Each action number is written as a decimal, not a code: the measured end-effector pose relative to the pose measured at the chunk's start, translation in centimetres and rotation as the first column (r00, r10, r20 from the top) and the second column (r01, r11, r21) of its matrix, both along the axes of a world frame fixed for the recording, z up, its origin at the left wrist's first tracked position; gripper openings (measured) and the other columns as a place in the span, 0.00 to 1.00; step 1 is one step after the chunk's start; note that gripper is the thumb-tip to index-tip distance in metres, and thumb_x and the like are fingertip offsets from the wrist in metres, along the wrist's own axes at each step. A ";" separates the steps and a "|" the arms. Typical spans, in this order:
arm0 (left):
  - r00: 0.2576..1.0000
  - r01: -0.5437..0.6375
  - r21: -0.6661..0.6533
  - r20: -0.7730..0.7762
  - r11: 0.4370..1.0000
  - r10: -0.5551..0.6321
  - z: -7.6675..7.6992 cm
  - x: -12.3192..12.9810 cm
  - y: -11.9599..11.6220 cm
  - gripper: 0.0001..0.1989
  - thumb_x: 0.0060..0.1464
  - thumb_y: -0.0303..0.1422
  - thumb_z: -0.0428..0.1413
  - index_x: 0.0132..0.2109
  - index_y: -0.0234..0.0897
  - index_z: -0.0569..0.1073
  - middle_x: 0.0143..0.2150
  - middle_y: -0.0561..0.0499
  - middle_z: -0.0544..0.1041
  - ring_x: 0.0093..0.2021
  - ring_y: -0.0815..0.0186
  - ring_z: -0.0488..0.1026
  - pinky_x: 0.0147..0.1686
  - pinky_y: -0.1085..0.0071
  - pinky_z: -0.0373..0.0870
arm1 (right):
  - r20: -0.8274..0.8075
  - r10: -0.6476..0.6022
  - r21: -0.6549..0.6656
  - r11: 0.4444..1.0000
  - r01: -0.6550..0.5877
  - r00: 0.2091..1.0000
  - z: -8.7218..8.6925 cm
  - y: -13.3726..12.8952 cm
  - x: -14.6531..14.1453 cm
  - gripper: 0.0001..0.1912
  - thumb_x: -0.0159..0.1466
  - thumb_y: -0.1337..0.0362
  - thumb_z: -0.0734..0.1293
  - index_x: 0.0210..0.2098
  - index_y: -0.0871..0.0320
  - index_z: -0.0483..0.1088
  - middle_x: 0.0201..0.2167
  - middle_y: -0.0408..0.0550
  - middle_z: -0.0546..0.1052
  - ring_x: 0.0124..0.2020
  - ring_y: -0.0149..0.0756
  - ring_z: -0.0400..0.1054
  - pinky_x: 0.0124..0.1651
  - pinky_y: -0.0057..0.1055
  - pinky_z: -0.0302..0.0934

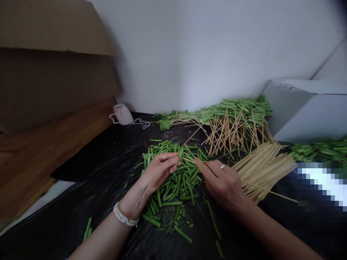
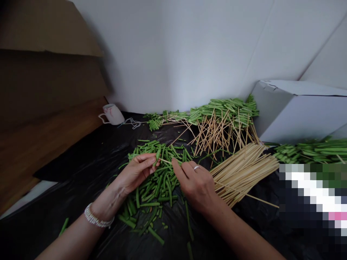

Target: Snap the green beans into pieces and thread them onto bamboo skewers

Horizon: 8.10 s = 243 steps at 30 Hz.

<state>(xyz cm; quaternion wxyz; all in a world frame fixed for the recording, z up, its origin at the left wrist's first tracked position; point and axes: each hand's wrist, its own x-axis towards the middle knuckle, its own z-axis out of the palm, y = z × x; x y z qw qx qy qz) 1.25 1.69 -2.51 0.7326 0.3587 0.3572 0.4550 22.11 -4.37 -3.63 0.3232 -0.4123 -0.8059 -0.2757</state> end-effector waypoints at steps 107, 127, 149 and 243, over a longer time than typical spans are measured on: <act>0.999 -0.051 -0.031 0.012 0.998 0.052 1.0 -1.3 0.6 0.10 0.49 0.27 0.66 0.40 0.32 0.80 0.37 0.46 0.82 0.35 0.69 0.79 0.34 0.78 0.75 | -0.031 -0.060 -0.034 0.998 0.059 0.998 0.0 0.3 0.3 0.12 0.66 0.74 0.60 0.45 0.64 0.73 0.25 0.45 0.72 0.26 0.32 0.62 0.31 0.32 0.53; 0.997 -0.079 -0.010 0.025 0.997 0.079 0.9 -1.4 1.0 0.11 0.42 0.26 0.70 0.37 0.30 0.81 0.33 0.47 0.81 0.30 0.72 0.76 0.29 0.81 0.73 | -0.019 -0.070 -0.050 0.996 0.069 0.997 0.0 0.3 0.2 0.12 0.65 0.75 0.61 0.44 0.64 0.74 0.24 0.45 0.71 0.26 0.32 0.60 0.31 0.32 0.50; 0.999 -0.008 -0.030 0.052 1.000 0.010 0.3 -1.2 0.8 0.12 0.40 0.27 0.71 0.35 0.30 0.81 0.32 0.48 0.80 0.29 0.73 0.74 0.30 0.79 0.73 | -0.071 -0.032 -0.096 0.995 0.025 0.997 -0.8 0.2 -0.2 0.13 0.66 0.76 0.58 0.41 0.63 0.73 0.25 0.45 0.70 0.25 0.34 0.60 0.30 0.32 0.51; 0.998 -0.060 -0.044 0.032 0.997 0.061 0.7 -1.6 1.2 0.12 0.43 0.29 0.70 0.37 0.30 0.79 0.33 0.49 0.79 0.31 0.72 0.74 0.31 0.78 0.73 | -0.053 -0.024 -0.085 0.996 0.020 0.998 -0.1 0.3 -0.1 0.13 0.68 0.74 0.57 0.40 0.63 0.73 0.24 0.44 0.69 0.25 0.33 0.59 0.31 0.33 0.50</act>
